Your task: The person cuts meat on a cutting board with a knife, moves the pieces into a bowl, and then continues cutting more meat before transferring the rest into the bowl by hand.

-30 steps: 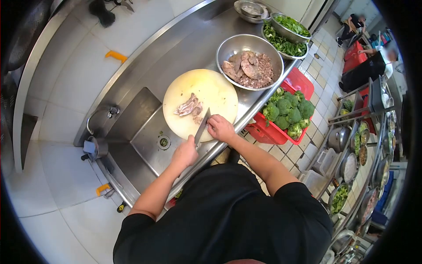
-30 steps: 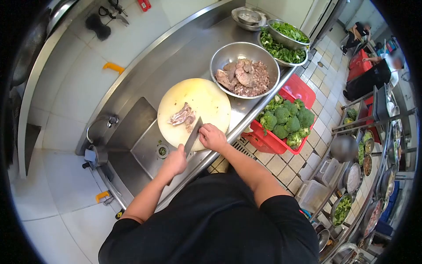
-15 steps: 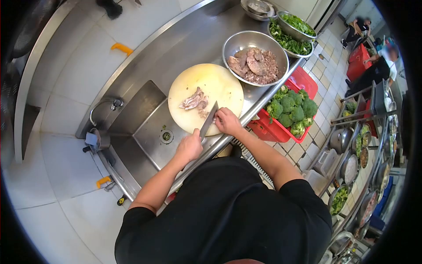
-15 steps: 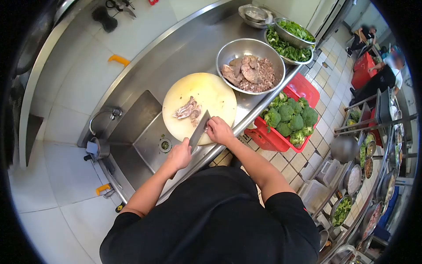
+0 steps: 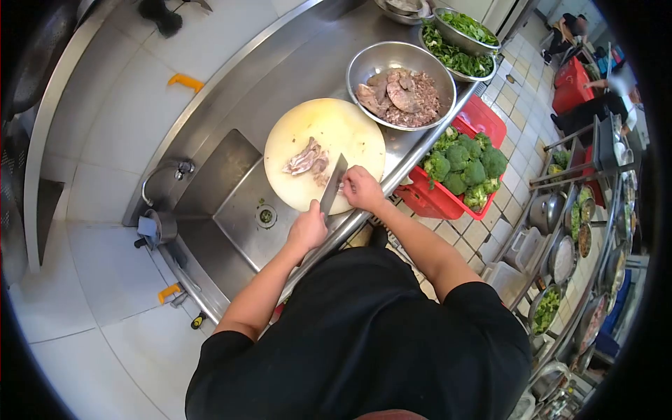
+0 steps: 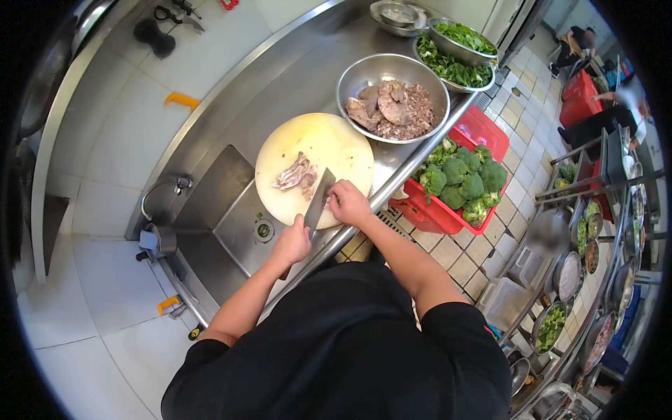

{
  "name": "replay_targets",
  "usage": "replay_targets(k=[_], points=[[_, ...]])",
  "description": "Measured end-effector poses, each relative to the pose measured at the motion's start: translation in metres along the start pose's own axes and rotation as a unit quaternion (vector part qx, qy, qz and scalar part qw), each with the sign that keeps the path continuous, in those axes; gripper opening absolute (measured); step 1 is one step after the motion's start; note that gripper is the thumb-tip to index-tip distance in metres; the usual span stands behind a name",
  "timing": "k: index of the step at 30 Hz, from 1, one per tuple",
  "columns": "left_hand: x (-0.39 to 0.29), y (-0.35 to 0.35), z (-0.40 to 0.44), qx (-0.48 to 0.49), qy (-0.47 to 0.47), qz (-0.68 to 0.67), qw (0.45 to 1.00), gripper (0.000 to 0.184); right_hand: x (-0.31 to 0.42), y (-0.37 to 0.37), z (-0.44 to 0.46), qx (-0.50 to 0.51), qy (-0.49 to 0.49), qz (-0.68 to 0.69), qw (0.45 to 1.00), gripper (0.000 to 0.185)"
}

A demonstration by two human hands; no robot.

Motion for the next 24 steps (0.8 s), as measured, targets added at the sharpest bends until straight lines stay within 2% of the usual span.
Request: replay_targets(k=[3, 6, 7, 10, 12, 14, 16, 21, 24], points=[[0.000, 0.004, 0.006, -0.009, -0.006, -0.006, 1.000, 0.026, 0.002, 0.029, 0.012, -0.084, 0.019, -0.012, 0.996, 0.029], [0.007, 0.003, 0.009, -0.019, -0.009, -0.008, 1.000, 0.027, 0.010, 0.024, 0.013, 0.041, 0.012, -0.075, 0.996, 0.055], [0.010, -0.002, 0.006, -0.019, -0.010, -0.011, 1.000, 0.027, 0.007, 0.012, 0.008, 0.097, 0.043, -0.101, 0.989, 0.071], [0.015, -0.007, 0.006, -0.030, -0.018, -0.018, 0.999, 0.030, 0.004, -0.001, -0.002, 0.100, 0.045, -0.106, 0.988, 0.067], [0.021, -0.009, 0.006, -0.031, -0.016, -0.030, 0.999, 0.031, -0.007, -0.013, -0.010, 0.087, 0.018, -0.062, 0.994, 0.054], [0.026, -0.006, 0.008, -0.054, -0.023, -0.054, 0.997, 0.031, -0.006, -0.018, -0.011, 0.075, 0.031, -0.030, 0.996, 0.048], [0.025, 0.004, 0.006, -0.058, -0.027, -0.041, 0.997, 0.031, 0.004, -0.016, -0.012, 0.057, 0.016, -0.057, 0.997, 0.043], [0.008, 0.019, 0.000, -0.032, -0.008, 0.005, 0.999, 0.031, 0.024, -0.001, -0.015, 0.056, 0.043, -0.083, 0.994, 0.046], [0.004, 0.016, -0.004, -0.035, -0.049, 0.031, 0.998, 0.030, 0.024, -0.004, -0.019, 0.074, 0.053, -0.093, 0.992, 0.052]])
Point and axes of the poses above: each hand's wrist, its own z-axis towards the middle knuckle, its own y-axis out of the back of the hand, x = y × z, the point moved 10 cm from there along z, towards the middle knuckle, and after that the axes turned 13 degrees about -x, right-handed, at the moved point
